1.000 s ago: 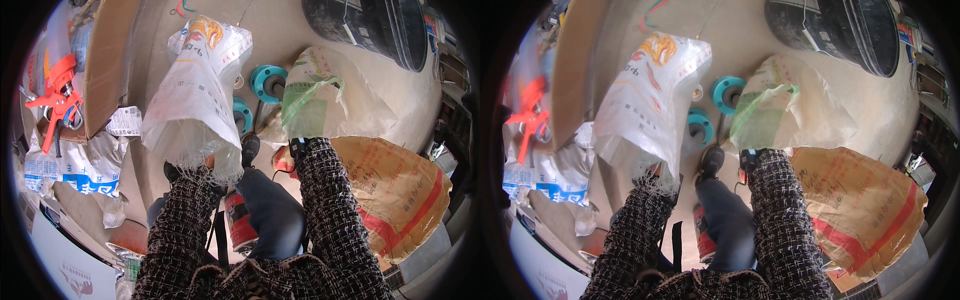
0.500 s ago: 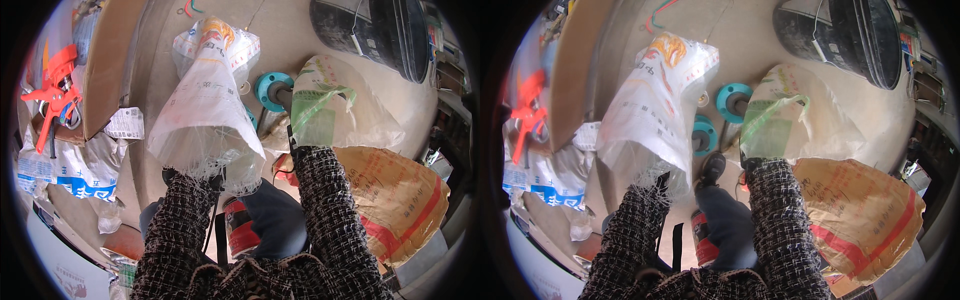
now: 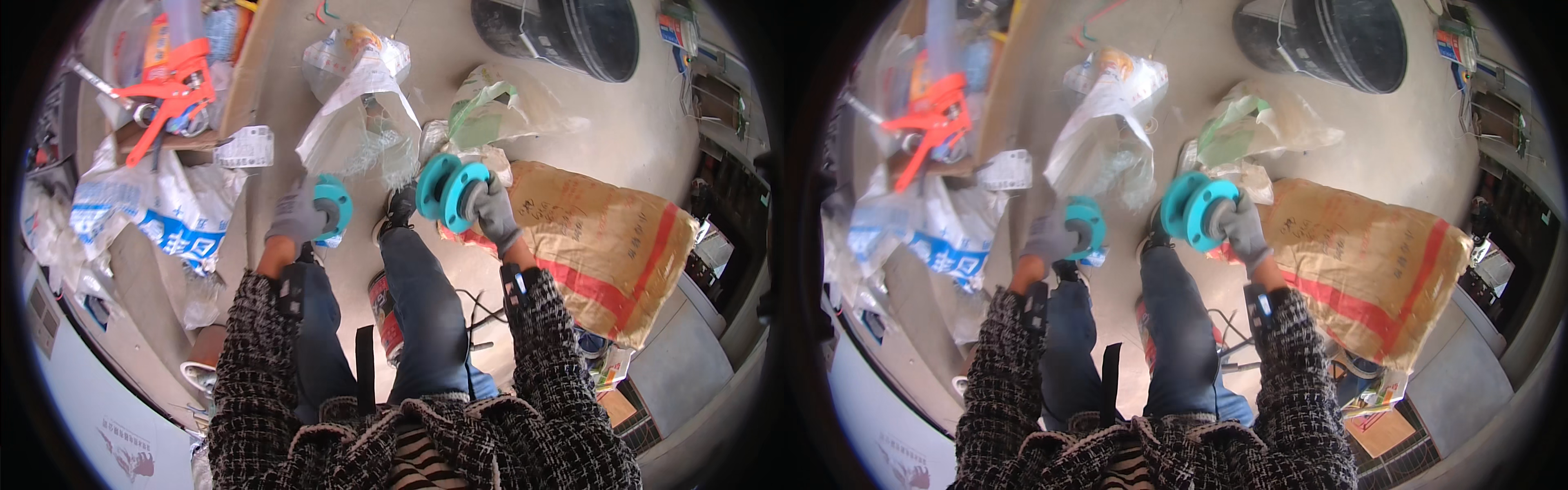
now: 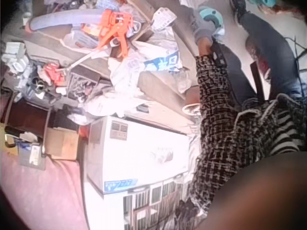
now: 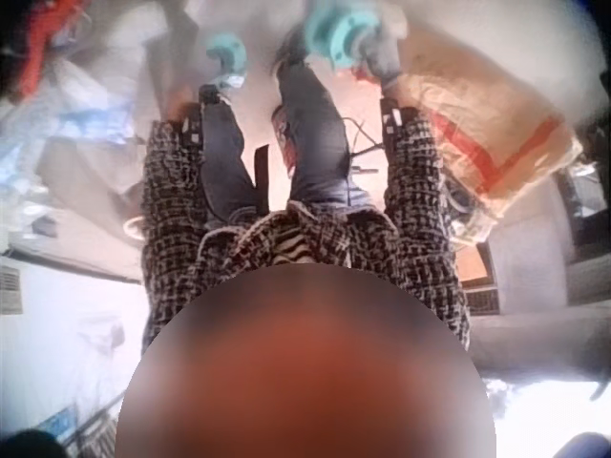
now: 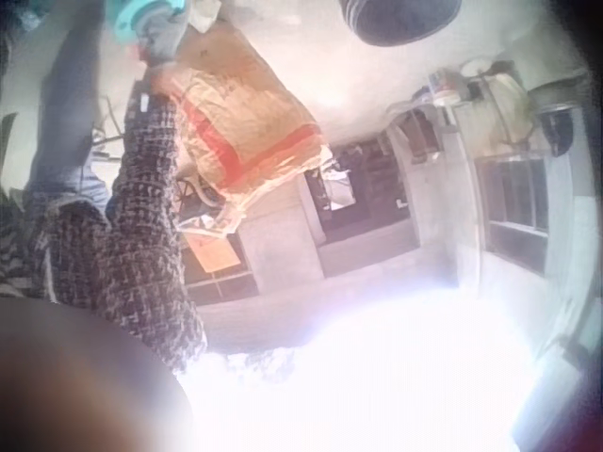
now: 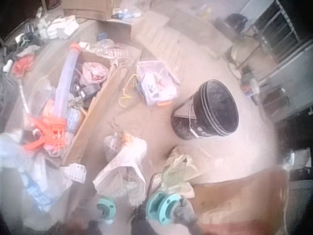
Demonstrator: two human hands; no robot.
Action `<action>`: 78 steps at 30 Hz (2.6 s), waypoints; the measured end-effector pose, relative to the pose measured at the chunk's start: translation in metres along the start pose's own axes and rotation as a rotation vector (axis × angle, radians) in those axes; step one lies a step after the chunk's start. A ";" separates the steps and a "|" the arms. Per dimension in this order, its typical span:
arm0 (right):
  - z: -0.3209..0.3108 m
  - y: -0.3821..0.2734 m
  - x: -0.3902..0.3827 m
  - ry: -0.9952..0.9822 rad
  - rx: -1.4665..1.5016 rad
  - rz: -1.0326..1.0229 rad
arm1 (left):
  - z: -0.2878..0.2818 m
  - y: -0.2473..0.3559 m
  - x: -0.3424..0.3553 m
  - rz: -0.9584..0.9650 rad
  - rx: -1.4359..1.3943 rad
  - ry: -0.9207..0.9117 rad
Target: The person sorts and organizes hardware items in a cluttered workshop. They pick up a teal plastic flange and place it into a bucket, then gather several plastic bags and put them into a large sack. They walk to a workbench, pick up a small blue packet and a caulking gun, and place them in a box. Finally, they pick up a pressure gauge and a brass valve, inspect them briefly, and place them in the sack.
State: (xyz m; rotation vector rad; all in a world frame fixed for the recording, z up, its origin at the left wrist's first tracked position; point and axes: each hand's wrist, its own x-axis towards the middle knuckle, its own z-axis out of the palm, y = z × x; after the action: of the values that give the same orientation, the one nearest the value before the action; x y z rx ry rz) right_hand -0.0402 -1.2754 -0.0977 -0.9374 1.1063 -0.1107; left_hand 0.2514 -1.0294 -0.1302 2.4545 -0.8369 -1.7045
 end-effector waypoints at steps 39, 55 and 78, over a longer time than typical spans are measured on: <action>0.151 0.187 -0.556 -0.193 -0.780 -0.147 | 0.292 -0.319 -0.696 0.357 -0.573 1.001; 0.217 0.273 -0.581 -0.263 -1.186 0.083 | 0.480 -0.431 -0.786 0.360 -2.232 0.707; 0.303 0.276 -0.538 -0.494 -1.527 0.105 | 0.595 -0.439 -0.827 -0.319 -1.716 1.416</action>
State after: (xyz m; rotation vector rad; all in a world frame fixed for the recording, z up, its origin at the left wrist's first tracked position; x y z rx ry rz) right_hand -0.1569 -0.6498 0.1310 -2.0710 0.6255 1.1477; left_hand -0.3020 -0.1262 0.2003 1.5432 0.8535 0.0539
